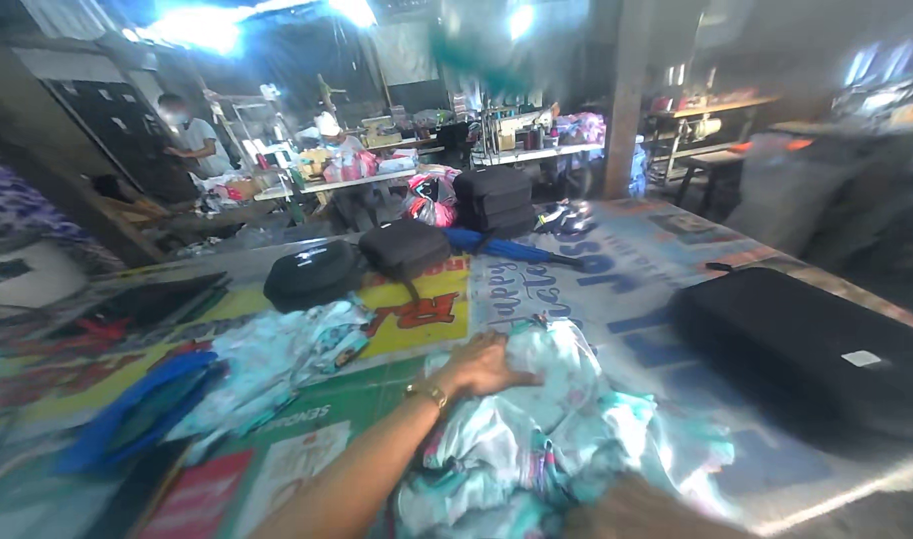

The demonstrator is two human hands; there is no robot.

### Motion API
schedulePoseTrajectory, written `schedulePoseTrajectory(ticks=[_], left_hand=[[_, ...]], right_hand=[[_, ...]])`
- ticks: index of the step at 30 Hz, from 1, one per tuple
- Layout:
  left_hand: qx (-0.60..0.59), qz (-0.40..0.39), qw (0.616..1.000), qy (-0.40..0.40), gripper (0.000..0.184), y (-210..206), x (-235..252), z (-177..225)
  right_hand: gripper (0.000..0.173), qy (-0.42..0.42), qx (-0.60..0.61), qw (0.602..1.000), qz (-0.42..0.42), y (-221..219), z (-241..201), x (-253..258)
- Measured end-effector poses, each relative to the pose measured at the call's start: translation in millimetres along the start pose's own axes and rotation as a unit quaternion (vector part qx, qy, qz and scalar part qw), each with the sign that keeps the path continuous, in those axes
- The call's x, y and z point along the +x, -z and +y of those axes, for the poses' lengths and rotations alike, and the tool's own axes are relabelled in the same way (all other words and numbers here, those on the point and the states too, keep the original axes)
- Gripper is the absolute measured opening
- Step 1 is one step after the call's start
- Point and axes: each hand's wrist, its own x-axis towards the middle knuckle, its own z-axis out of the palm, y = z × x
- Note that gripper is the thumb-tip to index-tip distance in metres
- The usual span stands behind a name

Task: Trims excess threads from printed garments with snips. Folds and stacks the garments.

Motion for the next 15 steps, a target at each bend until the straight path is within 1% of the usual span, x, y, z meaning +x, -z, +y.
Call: schedulePoseTrajectory(ticks=[2,6,8,9,11,12,13,15], left_hand=[[0.0,-0.008,1.0,-0.008,0.098,2,-9,7],[-0.04,-0.019,0.999,0.004,0.074,14,-39,21],[-0.142,0.031,0.989,-0.009,0.056,23,-57,16],[-0.206,0.057,0.977,-0.005,0.049,30,-65,13],[-0.334,0.073,0.94,0.004,0.045,51,-84,12],[-0.376,0.066,0.924,0.011,0.047,60,-94,14],[-0.396,0.049,0.917,0.02,0.051,64,-104,17],[-0.387,0.004,0.921,0.033,0.058,58,-113,21]], right_hand=[[0.014,-0.004,0.007,0.999,0.046,-14,13,2],[0.014,-0.004,0.013,0.995,0.104,-12,23,9],[0.014,-0.02,0.013,0.995,0.095,-8,23,10],[0.013,-0.028,0.01,0.995,0.09,-8,24,11],[0.015,-0.046,-0.005,0.994,0.096,-11,24,13],[0.016,-0.061,-0.012,0.993,0.097,-11,24,14],[0.019,-0.086,-0.013,0.992,0.088,-8,22,15],[0.025,-0.155,-0.02,0.987,0.046,-1,19,18]])
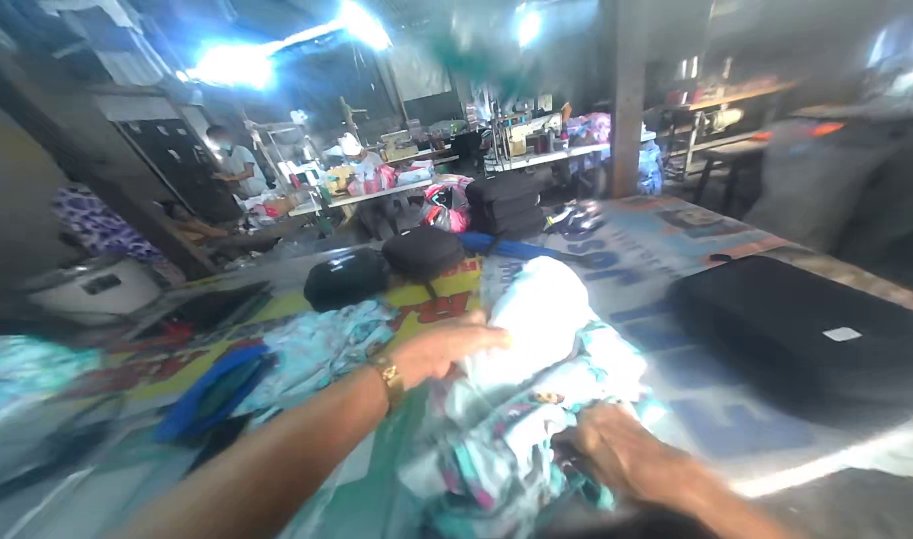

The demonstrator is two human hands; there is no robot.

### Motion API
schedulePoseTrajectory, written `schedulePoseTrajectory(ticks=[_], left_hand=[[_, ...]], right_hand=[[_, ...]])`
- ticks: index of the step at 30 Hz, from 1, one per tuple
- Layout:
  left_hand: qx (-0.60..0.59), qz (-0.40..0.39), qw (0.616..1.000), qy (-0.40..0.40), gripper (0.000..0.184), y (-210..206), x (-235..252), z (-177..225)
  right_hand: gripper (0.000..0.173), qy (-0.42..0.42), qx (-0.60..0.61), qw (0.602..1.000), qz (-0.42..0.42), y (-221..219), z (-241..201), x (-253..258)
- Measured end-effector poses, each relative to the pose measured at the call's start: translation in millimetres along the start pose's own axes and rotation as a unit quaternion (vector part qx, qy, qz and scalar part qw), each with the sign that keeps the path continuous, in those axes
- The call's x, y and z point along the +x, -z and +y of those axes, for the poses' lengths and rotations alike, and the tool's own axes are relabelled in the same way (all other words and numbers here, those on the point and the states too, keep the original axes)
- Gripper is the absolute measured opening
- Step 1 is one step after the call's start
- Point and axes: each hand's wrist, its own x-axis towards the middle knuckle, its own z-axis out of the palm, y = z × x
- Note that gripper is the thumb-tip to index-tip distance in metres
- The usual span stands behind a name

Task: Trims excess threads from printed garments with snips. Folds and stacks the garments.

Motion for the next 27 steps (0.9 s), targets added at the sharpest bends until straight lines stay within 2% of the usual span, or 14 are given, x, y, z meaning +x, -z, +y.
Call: schedulePoseTrajectory(ticks=[1,3,6,10,12,14,17,19,21,23,24,25,26,27], left_hand=[[0.018,-0.021,1.0,0.01,0.063,-5,-2,-8],[0.051,-0.033,0.998,0.031,0.06,-18,-7,-20],[0.055,0.026,0.995,0.078,0.054,-29,-19,-20],[-0.058,0.152,0.986,0.036,0.044,-21,-25,-22],[-0.084,0.224,0.971,0.029,0.033,-12,-36,-5],[-0.073,0.27,0.96,0.007,0.025,-2,-52,13],[-0.045,0.306,0.946,-0.097,0.039,42,-59,7],[0.005,0.329,0.937,-0.12,0.042,60,-95,32],[0.09,0.422,0.885,-0.173,0.036,96,-114,62],[0.26,0.522,0.763,-0.279,0.038,176,-120,82],[0.345,0.548,0.701,-0.301,0.04,213,-127,92],[0.413,0.576,0.645,-0.286,0.041,235,-131,101],[0.437,0.607,0.612,-0.258,0.043,241,-131,108],[0.423,0.642,0.599,-0.224,0.046,232,-122,111]], right_hand=[[0.029,-0.039,-0.011,0.999,-0.034,3,-2,2],[0.027,-0.057,-0.028,0.996,-0.056,4,-5,4],[0.022,-0.025,-0.034,0.999,-0.028,-2,0,-3],[0.013,0.074,-0.036,0.993,0.085,-21,16,-13],[0.011,0.093,-0.042,0.984,0.147,-28,25,-21],[0.016,0.092,-0.009,0.969,0.229,-39,41,-28],[0.023,0.059,0.125,0.937,0.322,-43,59,-38],[0.025,0.038,0.195,0.91,0.364,-40,60,-42],[0.027,0.029,0.235,0.894,0.381,-41,64,-42],[0.029,0.025,0.247,0.89,0.382,-42,66,-41],[0.03,0.023,0.246,0.892,0.38,-42,67,-40],[0.03,0.018,0.245,0.895,0.373,-43,66,-40],[0.031,0.012,0.245,0.898,0.365,-44,66,-39],[0.031,0.01,0.243,0.901,0.359,-43,66,-39]])
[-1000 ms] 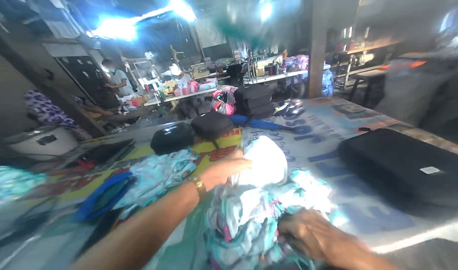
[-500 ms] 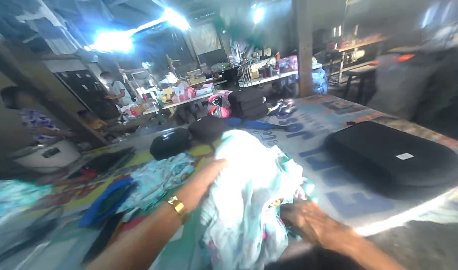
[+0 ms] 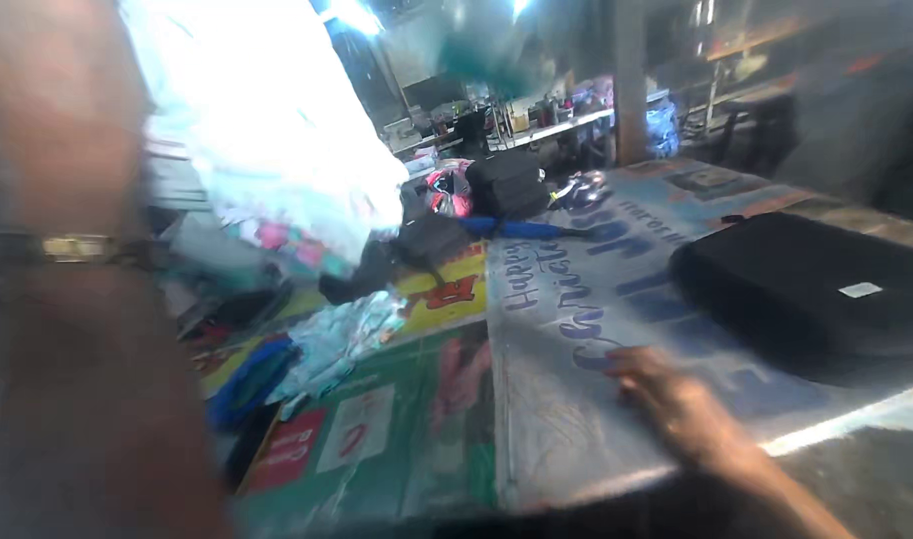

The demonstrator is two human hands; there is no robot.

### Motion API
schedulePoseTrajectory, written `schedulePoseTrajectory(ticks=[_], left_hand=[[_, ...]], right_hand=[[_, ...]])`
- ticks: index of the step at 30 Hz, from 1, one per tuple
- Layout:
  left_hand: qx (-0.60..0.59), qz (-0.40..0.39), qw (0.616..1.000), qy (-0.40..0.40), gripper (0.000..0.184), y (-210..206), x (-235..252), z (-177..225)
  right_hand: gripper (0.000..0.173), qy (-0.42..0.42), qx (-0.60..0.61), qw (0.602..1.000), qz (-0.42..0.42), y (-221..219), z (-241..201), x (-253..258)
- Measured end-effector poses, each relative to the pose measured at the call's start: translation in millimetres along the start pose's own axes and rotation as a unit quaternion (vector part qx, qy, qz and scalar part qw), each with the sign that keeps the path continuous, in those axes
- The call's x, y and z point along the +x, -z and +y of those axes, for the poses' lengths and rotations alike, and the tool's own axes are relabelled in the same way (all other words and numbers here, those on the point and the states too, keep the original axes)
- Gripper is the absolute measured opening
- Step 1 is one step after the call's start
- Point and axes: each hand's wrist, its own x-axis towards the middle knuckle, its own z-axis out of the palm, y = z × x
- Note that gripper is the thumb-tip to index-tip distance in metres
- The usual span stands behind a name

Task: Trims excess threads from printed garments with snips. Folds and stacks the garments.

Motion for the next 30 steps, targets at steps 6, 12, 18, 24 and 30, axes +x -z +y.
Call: schedulePoseTrajectory(ticks=[6,12,18,24,30], left_hand=[[-0.271,-0.398,0.877,0.009,0.035,-127,-255,120],[-0.356,-0.513,0.78,0.033,0.045,-129,-181,74],[0.037,-0.218,0.975,0.014,0.058,-30,-10,40],[-0.02,-0.01,0.989,0.149,0.065,-33,-96,70],[-0.165,-0.655,0.73,0.102,0.059,-100,-254,95]], right_hand=[[0.029,0.0,-0.002,1.0,0.003,-1,3,-4],[0.028,-0.031,0.022,0.999,-0.001,0,-3,-4],[0.03,-0.026,0.028,0.999,0.003,0,1,-4],[0.03,-0.014,0.016,1.0,0.0,-1,2,-2],[0.03,-0.021,0.003,1.0,0.003,-1,3,-2]])
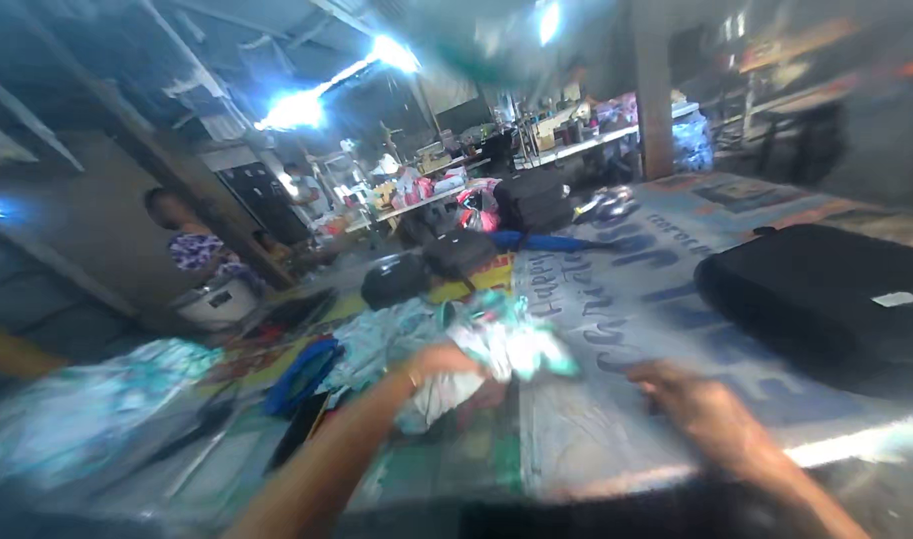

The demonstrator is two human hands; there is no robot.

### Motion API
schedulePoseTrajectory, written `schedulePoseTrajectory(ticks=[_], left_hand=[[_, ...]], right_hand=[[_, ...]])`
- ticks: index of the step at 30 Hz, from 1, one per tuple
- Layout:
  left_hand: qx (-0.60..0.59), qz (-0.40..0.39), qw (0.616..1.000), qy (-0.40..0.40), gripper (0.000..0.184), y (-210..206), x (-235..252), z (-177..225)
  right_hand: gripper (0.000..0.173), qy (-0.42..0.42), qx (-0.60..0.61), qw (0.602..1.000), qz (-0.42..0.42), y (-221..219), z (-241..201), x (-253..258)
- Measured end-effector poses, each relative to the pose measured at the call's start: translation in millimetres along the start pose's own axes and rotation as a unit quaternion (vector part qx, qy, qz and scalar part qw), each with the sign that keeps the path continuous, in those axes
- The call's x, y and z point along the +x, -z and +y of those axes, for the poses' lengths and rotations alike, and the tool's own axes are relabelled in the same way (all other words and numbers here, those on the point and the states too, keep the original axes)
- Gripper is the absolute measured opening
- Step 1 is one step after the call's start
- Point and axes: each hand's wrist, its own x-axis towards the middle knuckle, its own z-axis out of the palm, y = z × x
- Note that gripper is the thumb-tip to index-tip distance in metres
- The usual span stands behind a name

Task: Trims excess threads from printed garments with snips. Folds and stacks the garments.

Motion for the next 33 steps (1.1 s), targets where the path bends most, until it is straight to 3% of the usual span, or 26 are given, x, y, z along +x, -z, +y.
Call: schedulePoseTrajectory(ticks=[2,4,9,12,15,18,20,22,24,26,30,31,33], left_hand=[[-0.131,-0.003,0.991,-0.012,0.051,30,0,6],[-0.209,0.06,0.974,-0.068,0.049,66,-3,6],[-0.341,0.153,0.914,-0.157,0.024,117,-63,38],[-0.377,0.168,0.891,-0.191,0.029,127,-90,47],[-0.395,0.175,0.873,-0.226,0.016,127,-106,62],[-0.354,0.11,0.871,-0.321,0.024,133,-73,58],[-0.329,0.106,0.879,-0.329,0.025,125,-34,54],[-0.267,0.138,0.92,-0.251,0.016,107,4,45],[-0.185,0.154,0.956,-0.169,0.054,89,39,30],[-0.134,0.176,0.965,-0.142,0.069,75,57,16],[-0.097,0.217,0.95,-0.201,0.046,34,17,28],[-0.087,0.224,0.945,-0.221,0.048,18,9,32],[-0.062,0.226,0.941,-0.245,0.072,-26,-9,37]], right_hand=[[0.03,-0.005,0.018,1.0,0.002,1,0,-2],[0.03,-0.02,0.033,0.999,0.003,2,-1,0],[0.031,-0.058,0.079,0.994,0.037,11,-11,0],[0.029,-0.047,0.123,0.984,0.122,36,-26,12],[0.028,-0.024,0.127,0.976,0.177,65,-46,25],[0.026,-0.016,0.112,0.975,0.189,77,-59,42],[0.026,-0.03,0.097,0.977,0.185,76,-62,53],[0.025,-0.046,0.086,0.981,0.17,71,-56,62],[0.024,-0.048,0.067,0.986,0.142,68,-49,66],[0.024,-0.042,0.046,0.993,0.105,66,-43,66],[0.027,-0.057,-0.016,0.998,0.011,61,-31,65],[0.028,-0.078,-0.05,0.996,-0.014,60,-28,67],[0.034,-0.14,-0.148,0.977,-0.071,55,-22,70]])
